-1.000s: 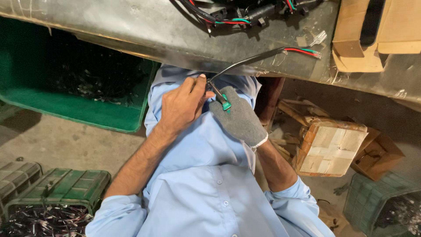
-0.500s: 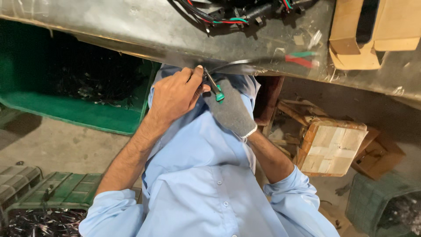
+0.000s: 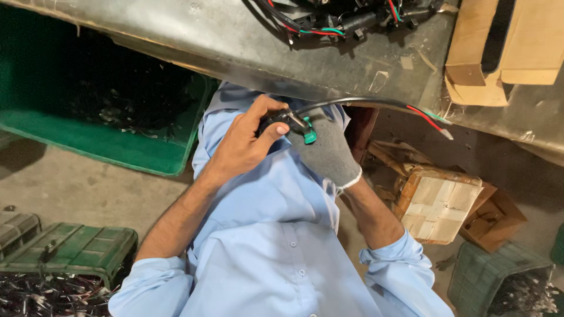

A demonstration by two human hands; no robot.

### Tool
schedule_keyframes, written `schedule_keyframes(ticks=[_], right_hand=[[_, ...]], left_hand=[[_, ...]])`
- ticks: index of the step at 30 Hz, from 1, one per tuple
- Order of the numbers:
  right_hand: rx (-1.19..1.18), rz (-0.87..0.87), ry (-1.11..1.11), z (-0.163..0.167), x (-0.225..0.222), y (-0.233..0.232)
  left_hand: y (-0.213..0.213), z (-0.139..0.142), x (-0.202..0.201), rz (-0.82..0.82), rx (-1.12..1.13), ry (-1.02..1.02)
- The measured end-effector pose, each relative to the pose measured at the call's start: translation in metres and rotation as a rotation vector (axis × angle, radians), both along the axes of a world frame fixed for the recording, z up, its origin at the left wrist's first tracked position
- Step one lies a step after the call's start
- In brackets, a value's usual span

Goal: The person sits at a workbench assembling wire harnesses, inserting wires into black plastic connectors and using pliers to crimp and secure terminals. They work on one harness at a time and place completed harnesses onto a growing pile on the bench.

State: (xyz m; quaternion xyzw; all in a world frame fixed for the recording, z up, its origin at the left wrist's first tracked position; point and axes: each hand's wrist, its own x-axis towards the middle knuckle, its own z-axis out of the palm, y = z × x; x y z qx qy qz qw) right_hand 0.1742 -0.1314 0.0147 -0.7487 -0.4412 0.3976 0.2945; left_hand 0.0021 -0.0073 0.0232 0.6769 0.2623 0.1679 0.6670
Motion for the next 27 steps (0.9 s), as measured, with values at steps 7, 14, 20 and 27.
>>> schedule_keyframes(ticks=[7,14,20,27], right_hand=[[0.053,-0.048,0.003,0.021,-0.016,0.004],[0.252,0.183,-0.300,0.059,0.010,0.020],[0.425,0.143,-0.847,0.070,0.071,0.037],[0.519,0.055,-0.859,0.043,0.081,0.045]], left_hand=[[0.003,0.009,0.014,0.053,0.792,0.223],[-0.006,-0.035,-0.035,0.457,0.158,0.066],[0.025,-0.061,-0.070,0.771,0.205,0.049],[0.072,0.008,-0.028,0.568,0.861,0.065]])
